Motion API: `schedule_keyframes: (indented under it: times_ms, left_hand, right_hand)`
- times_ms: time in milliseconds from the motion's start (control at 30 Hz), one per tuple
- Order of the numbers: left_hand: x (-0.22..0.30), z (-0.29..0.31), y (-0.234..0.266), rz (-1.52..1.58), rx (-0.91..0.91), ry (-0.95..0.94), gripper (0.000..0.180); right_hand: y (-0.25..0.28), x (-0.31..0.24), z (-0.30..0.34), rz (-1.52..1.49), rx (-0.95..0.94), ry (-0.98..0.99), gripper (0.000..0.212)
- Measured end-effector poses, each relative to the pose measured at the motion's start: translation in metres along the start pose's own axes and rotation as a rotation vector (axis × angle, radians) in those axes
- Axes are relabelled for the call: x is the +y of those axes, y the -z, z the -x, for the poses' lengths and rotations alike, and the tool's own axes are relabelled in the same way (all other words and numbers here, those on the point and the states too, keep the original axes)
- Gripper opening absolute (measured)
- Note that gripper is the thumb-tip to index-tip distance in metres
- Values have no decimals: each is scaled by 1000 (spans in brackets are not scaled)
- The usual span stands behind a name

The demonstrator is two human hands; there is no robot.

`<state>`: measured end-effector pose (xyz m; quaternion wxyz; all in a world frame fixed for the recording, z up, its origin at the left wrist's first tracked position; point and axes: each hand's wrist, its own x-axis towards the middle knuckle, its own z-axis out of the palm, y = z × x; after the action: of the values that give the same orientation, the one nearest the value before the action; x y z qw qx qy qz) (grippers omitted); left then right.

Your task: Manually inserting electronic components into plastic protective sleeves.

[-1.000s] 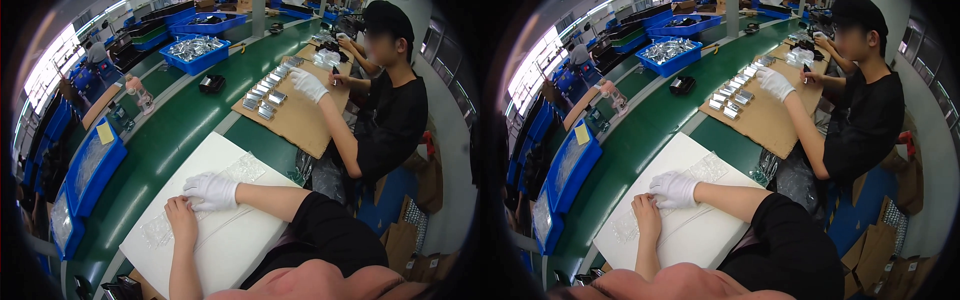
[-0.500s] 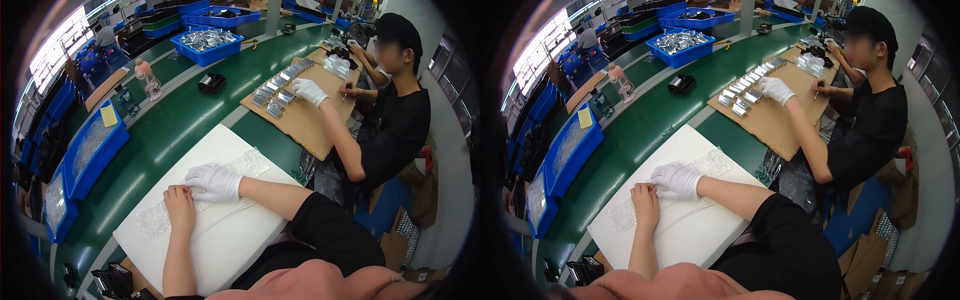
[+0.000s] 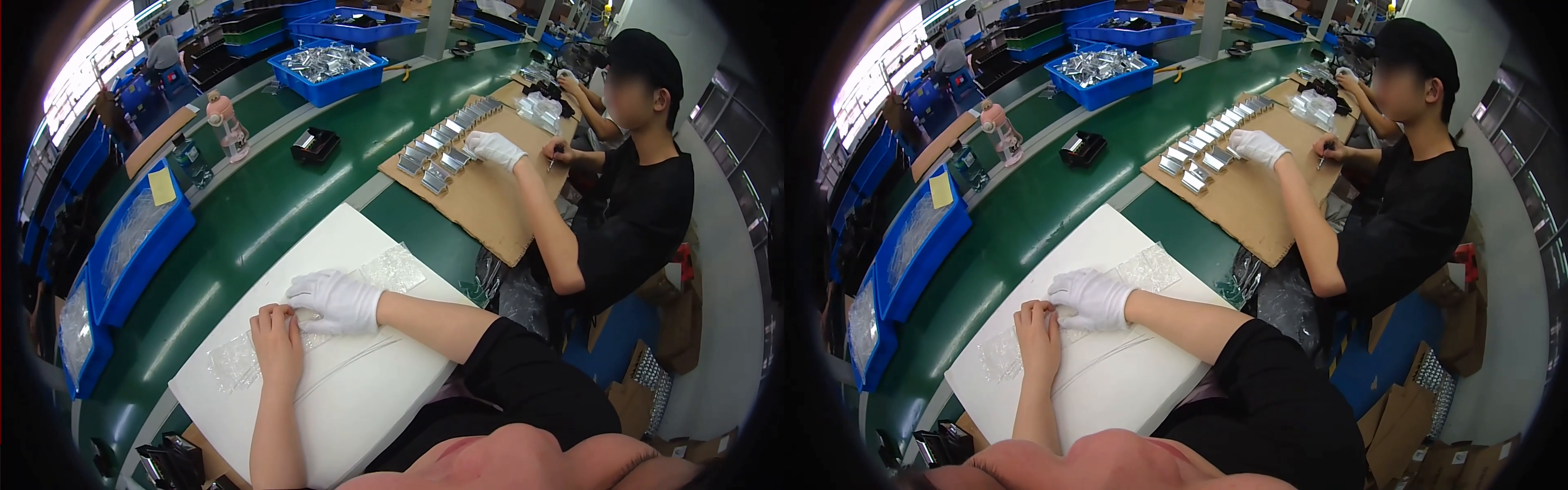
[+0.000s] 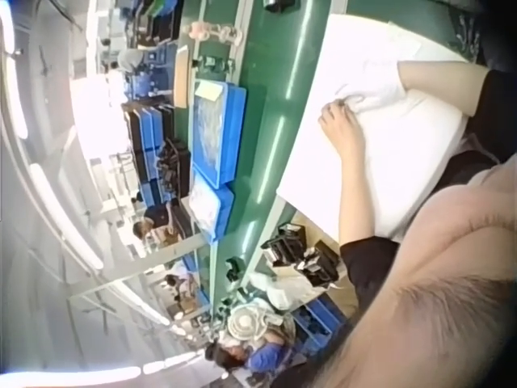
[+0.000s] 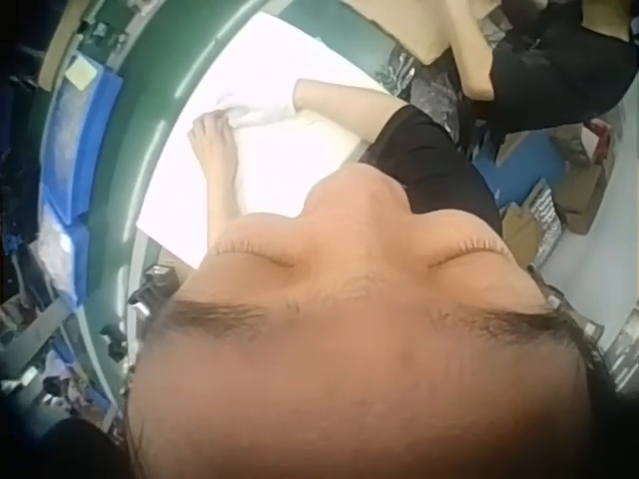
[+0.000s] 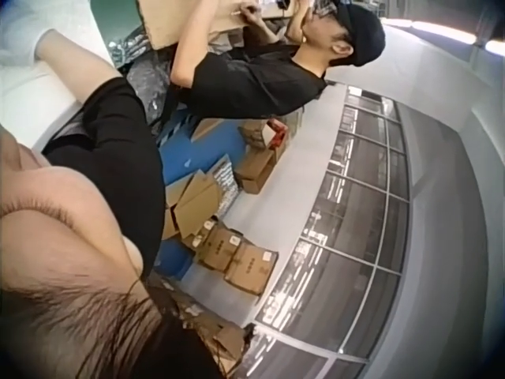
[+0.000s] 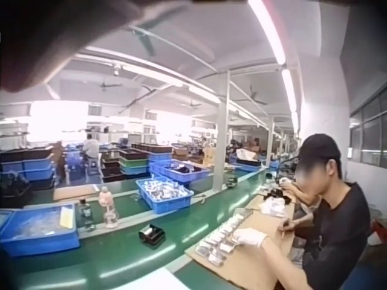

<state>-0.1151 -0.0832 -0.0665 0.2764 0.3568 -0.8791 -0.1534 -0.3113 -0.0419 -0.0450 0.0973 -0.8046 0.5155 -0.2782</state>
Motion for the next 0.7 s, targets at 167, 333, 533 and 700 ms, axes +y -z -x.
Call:
schedule_keyframes:
  times_ms: [167, 333, 533, 700]
  left_hand:
    - [-6, 0, 0, 38, -33, 11, 26]
    - [-8, -5, -1, 84, 42, -13, 27]
    - [-11, 3, 8, 16, -13, -27, 29]
    - [-1, 1, 14, 43, -127, -114, 32]
  right_hand:
    - [-3, -1, -1, 9, 25, -14, 36]
    - [11, -2, -30, -347, -99, -323, 38]
    - [15, 75, -141, 187, 389, -446, 43]
    - [18, 151, -183, 672, 327, -510, 34]
